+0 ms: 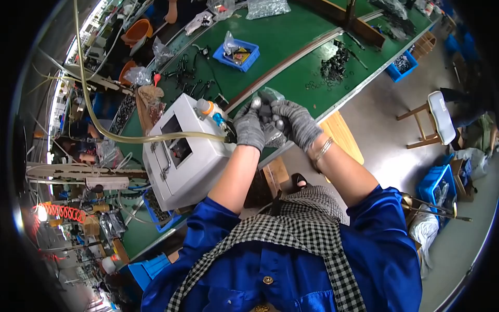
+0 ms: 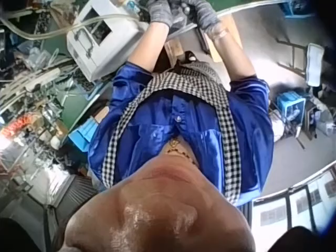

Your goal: Packaging small electronic or mechanical parts using an automated sealing machine on an assembly line.

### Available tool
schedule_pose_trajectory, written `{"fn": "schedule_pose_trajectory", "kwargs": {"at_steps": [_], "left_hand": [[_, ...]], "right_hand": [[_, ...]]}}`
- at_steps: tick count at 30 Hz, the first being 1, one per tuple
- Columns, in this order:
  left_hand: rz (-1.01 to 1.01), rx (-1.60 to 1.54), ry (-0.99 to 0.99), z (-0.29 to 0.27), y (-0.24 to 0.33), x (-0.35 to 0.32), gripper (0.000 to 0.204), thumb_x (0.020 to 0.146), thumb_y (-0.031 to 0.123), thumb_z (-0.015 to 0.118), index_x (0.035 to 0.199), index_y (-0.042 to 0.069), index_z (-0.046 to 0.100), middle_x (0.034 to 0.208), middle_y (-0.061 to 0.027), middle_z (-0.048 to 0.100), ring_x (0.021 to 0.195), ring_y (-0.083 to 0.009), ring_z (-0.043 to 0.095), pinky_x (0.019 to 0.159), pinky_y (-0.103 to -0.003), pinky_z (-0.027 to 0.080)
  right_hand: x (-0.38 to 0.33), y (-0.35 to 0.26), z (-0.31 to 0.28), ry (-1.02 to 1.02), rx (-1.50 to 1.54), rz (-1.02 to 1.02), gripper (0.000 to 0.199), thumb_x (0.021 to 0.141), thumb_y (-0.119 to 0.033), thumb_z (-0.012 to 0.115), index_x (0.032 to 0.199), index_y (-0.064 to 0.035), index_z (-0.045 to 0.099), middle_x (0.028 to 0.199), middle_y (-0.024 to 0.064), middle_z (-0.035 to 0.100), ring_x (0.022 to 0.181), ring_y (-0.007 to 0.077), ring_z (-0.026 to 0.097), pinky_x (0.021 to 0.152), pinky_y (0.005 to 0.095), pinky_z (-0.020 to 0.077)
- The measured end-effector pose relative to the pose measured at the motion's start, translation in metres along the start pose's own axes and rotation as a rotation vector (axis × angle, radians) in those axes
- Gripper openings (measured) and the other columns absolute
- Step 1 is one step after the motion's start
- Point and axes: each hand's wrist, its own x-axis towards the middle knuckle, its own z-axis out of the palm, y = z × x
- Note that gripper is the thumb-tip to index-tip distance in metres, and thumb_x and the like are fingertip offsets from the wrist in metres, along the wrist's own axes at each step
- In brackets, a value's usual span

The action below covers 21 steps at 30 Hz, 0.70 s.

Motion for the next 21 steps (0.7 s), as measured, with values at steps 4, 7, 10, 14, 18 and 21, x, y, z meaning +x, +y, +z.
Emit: {"fn": "schedule_pose_trajectory", "kwargs": {"at_steps": [4, 7, 10, 14, 18, 21], "left_hand": [[-0.075, 0.013, 0.029, 0.007, 0.005, -0.004, 0.009, 0.082, 0.010, 0.071, 0.086, 0.004, 0.065, 0.076, -0.0045, 0.065, 0.059, -0.0108, 0.058, 0.050, -0.022, 0.048], [-0.083, 0.046, 0.015, 0.009, 0.004, -0.005, 0.007, 0.083, 0.008, 0.069, 0.084, 0.003, 0.064, 0.075, -0.0056, 0.065, 0.059, -0.0109, 0.059, 0.049, -0.021, 0.048], [-0.070, 0.061, -0.028, 0.007, -0.001, -0.002, 0.005, 0.083, 0.005, 0.068, 0.084, 0.003, 0.064, 0.074, -0.0063, 0.064, 0.059, -0.0104, 0.060, 0.047, -0.019, 0.047], [0.188, 0.527, -0.014, 0.003, 0.004, 0.014, 0.005, 0.081, 0.002, 0.067, 0.086, 0.003, 0.065, 0.079, -0.0093, 0.067, 0.065, -0.0173, 0.063, 0.054, -0.027, 0.052], [0.624, 1.335, -0.179, 0.002, 0.008, 0.026, 0.015, 0.081, 0.010, 0.066, 0.091, -0.001, 0.065, 0.079, -0.0162, 0.066, 0.067, -0.0262, 0.064, 0.062, -0.037, 0.053], [0.655, 1.544, -0.154, 0.018, 0.012, 0.019, 0.018, 0.084, 0.019, 0.058, 0.094, 0.006, 0.064, 0.089, -0.0199, 0.064, 0.082, -0.0382, 0.060, 0.076, -0.043, 0.049]], "right_hand": [[0.009, -0.008, -0.012, -0.010, 0.006, -0.011, 0.011, 0.085, -0.006, 0.064, 0.096, -0.0038, 0.061, 0.071, 0.0017, 0.060, 0.058, 0.0082, 0.055, 0.048, 0.0170, 0.0464], [0.012, -0.012, -0.024, -0.030, 0.004, -0.007, 0.012, 0.085, -0.006, 0.063, 0.097, -0.0032, 0.061, 0.073, 0.0025, 0.061, 0.059, 0.0087, 0.057, 0.048, 0.0170, 0.0480], [0.014, -0.014, -0.032, -0.059, 0.025, 0.045, 0.013, 0.086, -0.005, 0.063, 0.098, -0.0020, 0.060, 0.077, 0.0047, 0.062, 0.062, 0.0096, 0.059, 0.050, 0.0183, 0.0510], [0.026, -0.016, -0.039, -0.076, 0.154, 0.146, 0.013, 0.087, -0.006, 0.062, 0.099, -0.0017, 0.060, 0.081, 0.0059, 0.063, 0.063, 0.0097, 0.059, 0.052, 0.0178, 0.0518], [0.027, -0.019, -0.042, -0.097, 0.228, 0.206, 0.014, 0.086, -0.006, 0.062, 0.099, -0.0010, 0.059, 0.083, 0.0067, 0.063, 0.063, 0.0089, 0.059, 0.051, 0.0173, 0.0508], [0.033, -0.023, -0.047, -0.144, 0.225, 0.165, 0.011, 0.086, -0.007, 0.062, 0.096, -0.0025, 0.061, 0.081, 0.0052, 0.064, 0.062, 0.0077, 0.058, 0.051, 0.0164, 0.0490]]}}
